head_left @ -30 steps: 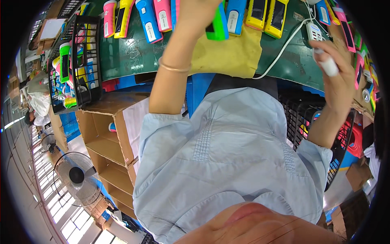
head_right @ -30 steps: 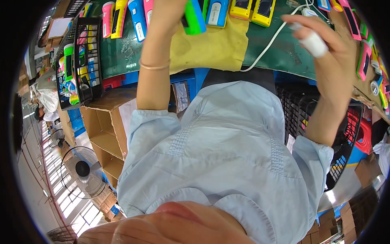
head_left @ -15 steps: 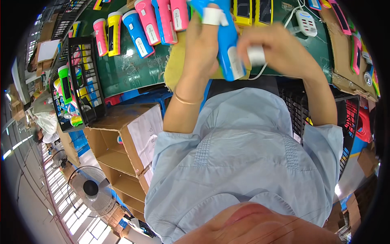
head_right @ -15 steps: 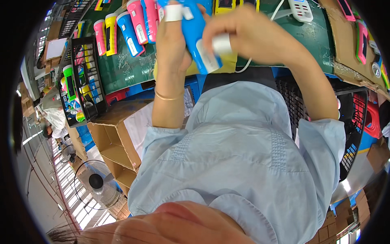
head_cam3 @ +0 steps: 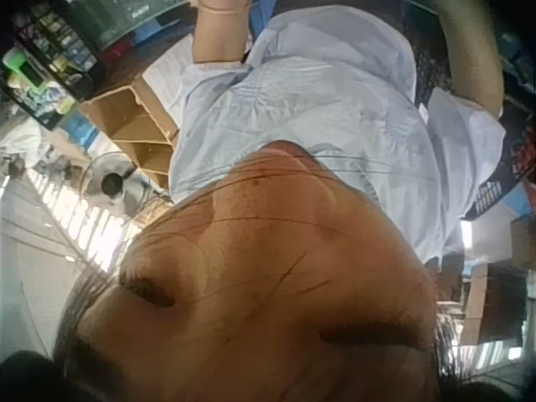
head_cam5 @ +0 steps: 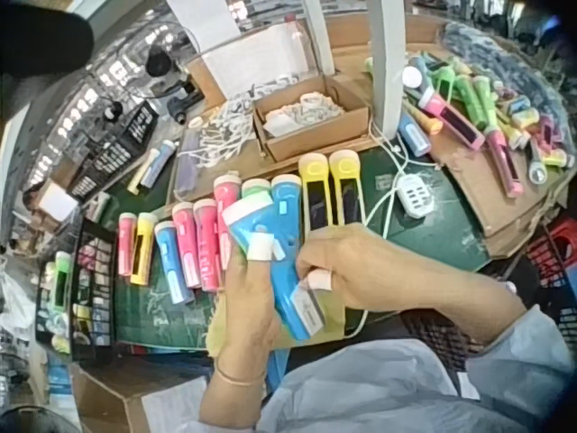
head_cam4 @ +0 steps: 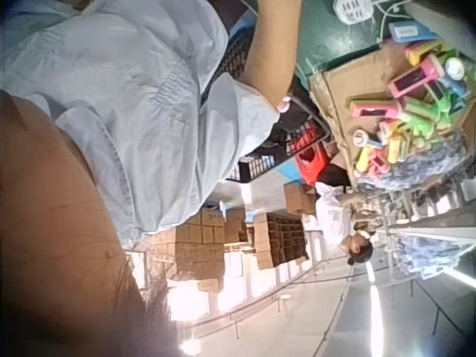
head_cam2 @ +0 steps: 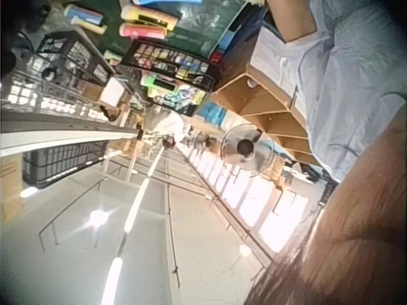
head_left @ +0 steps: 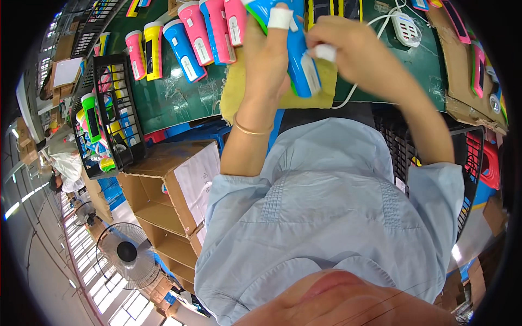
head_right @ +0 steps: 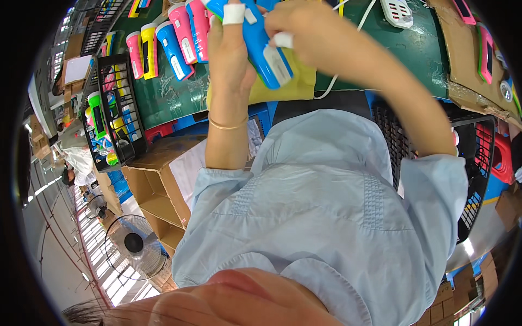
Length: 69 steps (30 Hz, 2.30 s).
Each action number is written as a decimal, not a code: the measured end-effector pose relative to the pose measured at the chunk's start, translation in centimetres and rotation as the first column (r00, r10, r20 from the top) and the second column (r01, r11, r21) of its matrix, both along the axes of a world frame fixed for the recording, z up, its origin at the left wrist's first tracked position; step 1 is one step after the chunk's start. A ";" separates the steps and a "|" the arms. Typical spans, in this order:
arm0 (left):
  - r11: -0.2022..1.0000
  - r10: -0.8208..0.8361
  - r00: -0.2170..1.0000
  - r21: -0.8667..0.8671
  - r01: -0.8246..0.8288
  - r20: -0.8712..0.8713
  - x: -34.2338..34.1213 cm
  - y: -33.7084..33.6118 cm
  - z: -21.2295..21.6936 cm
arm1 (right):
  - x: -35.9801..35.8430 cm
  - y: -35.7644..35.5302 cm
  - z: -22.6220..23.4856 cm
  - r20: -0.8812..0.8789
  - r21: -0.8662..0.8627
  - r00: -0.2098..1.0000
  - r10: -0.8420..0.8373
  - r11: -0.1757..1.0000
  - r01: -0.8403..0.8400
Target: Testing and cleaning various colorful flashlights on an industrial assembly line.
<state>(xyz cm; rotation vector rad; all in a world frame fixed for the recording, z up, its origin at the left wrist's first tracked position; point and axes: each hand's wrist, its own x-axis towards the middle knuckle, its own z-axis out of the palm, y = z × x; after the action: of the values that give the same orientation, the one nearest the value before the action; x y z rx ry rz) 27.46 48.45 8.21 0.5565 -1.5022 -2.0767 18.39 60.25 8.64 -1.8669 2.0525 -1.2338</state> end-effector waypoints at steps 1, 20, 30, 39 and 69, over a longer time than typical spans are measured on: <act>1.000 0.000 1.000 -0.009 0.000 0.003 0.2 -0.3 -0.2 | -1.3 0.4 0.8 0.251 0.096 0.960 0.127 0.983 -0.155; 0.942 -0.164 0.749 0.123 0.311 -0.642 0.7 -1.6 -3.0 | 7.6 -0.3 -2.5 0.221 -0.004 0.884 -0.412 0.906 0.423; 0.949 -0.228 0.948 0.166 0.267 -0.222 2.3 -1.6 -1.4 | 3.1 3.7 -2.6 0.667 0.160 0.714 -0.211 0.977 0.140; 0.976 -0.216 0.974 0.030 0.214 0.066 2.0 -0.8 -1.2 | 2.3 3.3 -0.5 0.679 0.065 0.718 -0.154 0.987 0.150; 0.691 -0.032 0.969 -0.695 0.199 0.247 1.3 1.9 -1.0 | 2.7 2.1 -0.2 0.113 0.091 0.914 -0.389 0.920 0.380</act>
<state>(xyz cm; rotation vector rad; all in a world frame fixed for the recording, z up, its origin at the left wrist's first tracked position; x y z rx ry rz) 28.73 50.35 7.19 0.3773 -2.3501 -1.3318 21.10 62.36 8.49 -1.3510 2.4303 -1.3028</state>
